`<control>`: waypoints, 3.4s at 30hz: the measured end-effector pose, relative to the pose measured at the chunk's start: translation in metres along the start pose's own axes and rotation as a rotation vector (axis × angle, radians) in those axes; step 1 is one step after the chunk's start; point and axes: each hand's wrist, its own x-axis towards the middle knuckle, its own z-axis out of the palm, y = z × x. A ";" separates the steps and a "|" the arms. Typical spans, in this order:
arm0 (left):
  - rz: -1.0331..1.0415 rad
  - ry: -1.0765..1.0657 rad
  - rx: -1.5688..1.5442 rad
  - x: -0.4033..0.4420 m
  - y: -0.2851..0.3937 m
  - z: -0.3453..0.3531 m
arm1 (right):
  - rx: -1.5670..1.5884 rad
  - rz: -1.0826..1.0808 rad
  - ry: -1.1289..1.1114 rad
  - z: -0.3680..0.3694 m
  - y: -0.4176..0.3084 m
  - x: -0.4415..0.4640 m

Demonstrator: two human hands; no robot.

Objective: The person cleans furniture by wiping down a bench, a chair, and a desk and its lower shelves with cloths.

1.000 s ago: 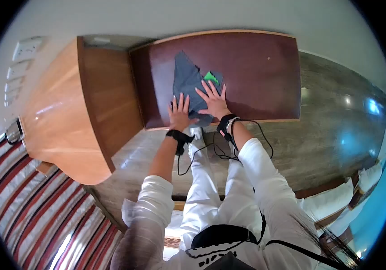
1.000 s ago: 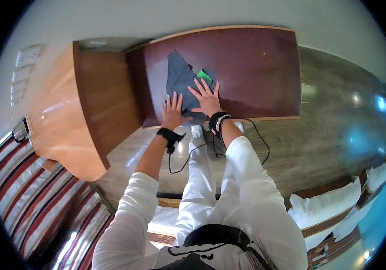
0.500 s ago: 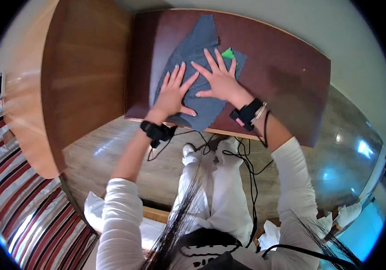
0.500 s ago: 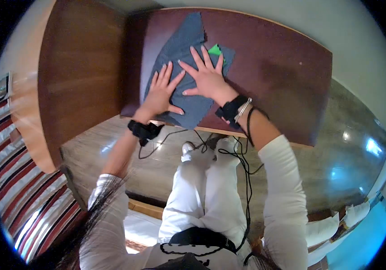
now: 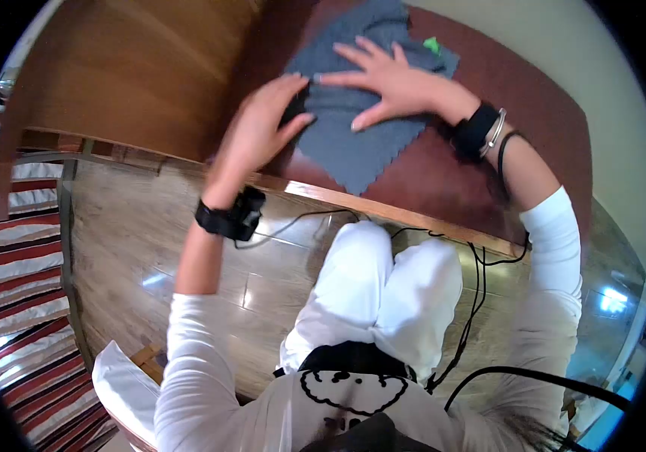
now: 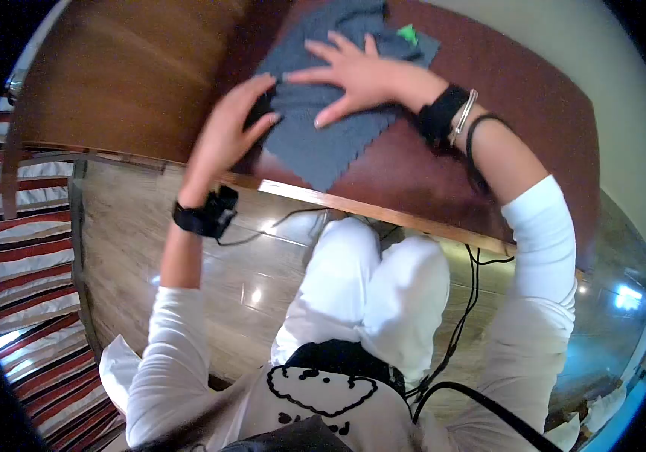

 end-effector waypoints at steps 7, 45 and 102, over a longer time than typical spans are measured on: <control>-0.176 0.294 0.008 -0.077 0.021 -0.012 | 0.062 -0.244 -0.076 0.006 -0.067 0.019; -0.227 0.409 0.022 -0.113 0.055 -0.010 | 0.125 -0.127 -0.100 0.016 -0.029 0.147; 0.245 -0.517 0.339 0.096 0.051 0.044 | 0.647 0.007 0.924 0.029 -0.180 -0.120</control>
